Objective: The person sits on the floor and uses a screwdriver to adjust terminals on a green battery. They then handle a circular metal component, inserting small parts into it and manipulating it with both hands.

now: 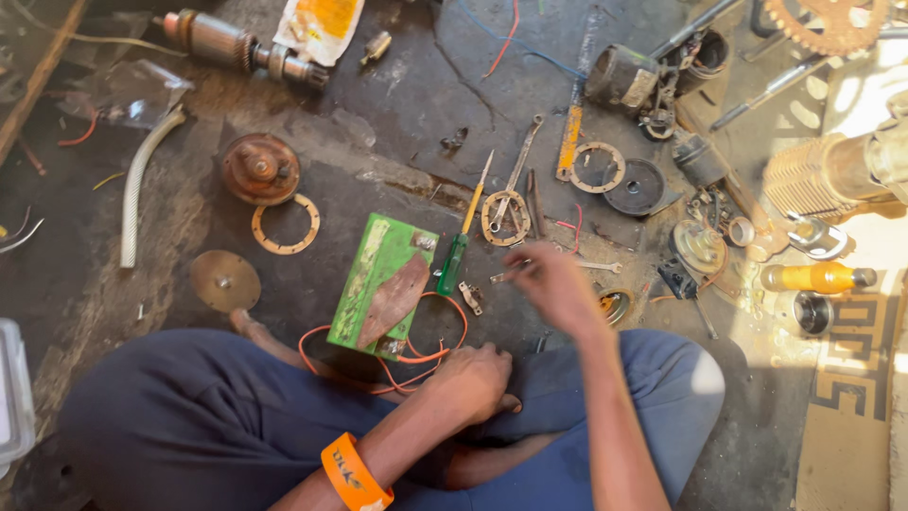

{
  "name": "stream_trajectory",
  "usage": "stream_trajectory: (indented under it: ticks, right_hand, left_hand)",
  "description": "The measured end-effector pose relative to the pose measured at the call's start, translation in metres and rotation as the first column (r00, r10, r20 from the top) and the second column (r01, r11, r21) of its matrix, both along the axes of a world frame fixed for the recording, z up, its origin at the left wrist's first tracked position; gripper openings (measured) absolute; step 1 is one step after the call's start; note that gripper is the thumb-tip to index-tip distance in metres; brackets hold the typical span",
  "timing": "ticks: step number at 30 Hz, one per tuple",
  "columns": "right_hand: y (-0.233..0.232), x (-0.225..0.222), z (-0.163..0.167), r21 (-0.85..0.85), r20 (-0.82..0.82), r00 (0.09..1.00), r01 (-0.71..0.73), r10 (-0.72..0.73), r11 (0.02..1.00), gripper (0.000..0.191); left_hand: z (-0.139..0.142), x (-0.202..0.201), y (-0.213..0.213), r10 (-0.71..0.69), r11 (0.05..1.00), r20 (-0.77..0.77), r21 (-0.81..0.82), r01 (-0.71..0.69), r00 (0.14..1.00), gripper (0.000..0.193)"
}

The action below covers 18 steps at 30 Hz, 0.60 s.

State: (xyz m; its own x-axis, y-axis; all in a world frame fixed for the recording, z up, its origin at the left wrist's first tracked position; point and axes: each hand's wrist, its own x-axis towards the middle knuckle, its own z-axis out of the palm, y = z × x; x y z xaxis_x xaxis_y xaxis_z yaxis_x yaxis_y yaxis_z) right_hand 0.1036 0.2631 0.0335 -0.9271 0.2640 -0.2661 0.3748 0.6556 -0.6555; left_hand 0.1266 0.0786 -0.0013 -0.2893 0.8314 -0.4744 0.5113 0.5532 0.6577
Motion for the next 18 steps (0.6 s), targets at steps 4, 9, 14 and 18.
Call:
stream_trajectory:
  ticks: [4, 9, 14, 18]
  right_hand:
    - [0.048, 0.034, 0.035, 0.03, -0.161, 0.935, 0.323, -0.315, 0.946, 0.029]
    - [0.114, 0.087, 0.014, 0.229, -0.106, 0.96, 0.276, -0.258, 0.933, 0.047]
    - [0.155, 0.1, -0.058, -0.052, 0.191, 0.957, 0.232, -0.219, 0.971, 0.034]
    - [0.164, 0.098, -0.074, -0.016, 0.263, 0.924, 0.292, -0.278, 0.956, 0.026]
  left_hand:
    - [0.014, -0.002, -0.002, -0.002, 1.0, -0.018, 0.0, 0.002, 1.0, 0.066]
    - [0.018, 0.006, 0.006, -0.121, 0.993, -0.191, -0.029, 0.118, 0.974, 0.082]
    - [0.003, 0.006, -0.001, -0.097, 0.989, -0.116, 0.102, 0.109, 0.989, 0.042]
    - [0.005, -0.006, -0.005, -0.009, 0.96, -0.152, 0.276, 0.051, 0.988, 0.009]
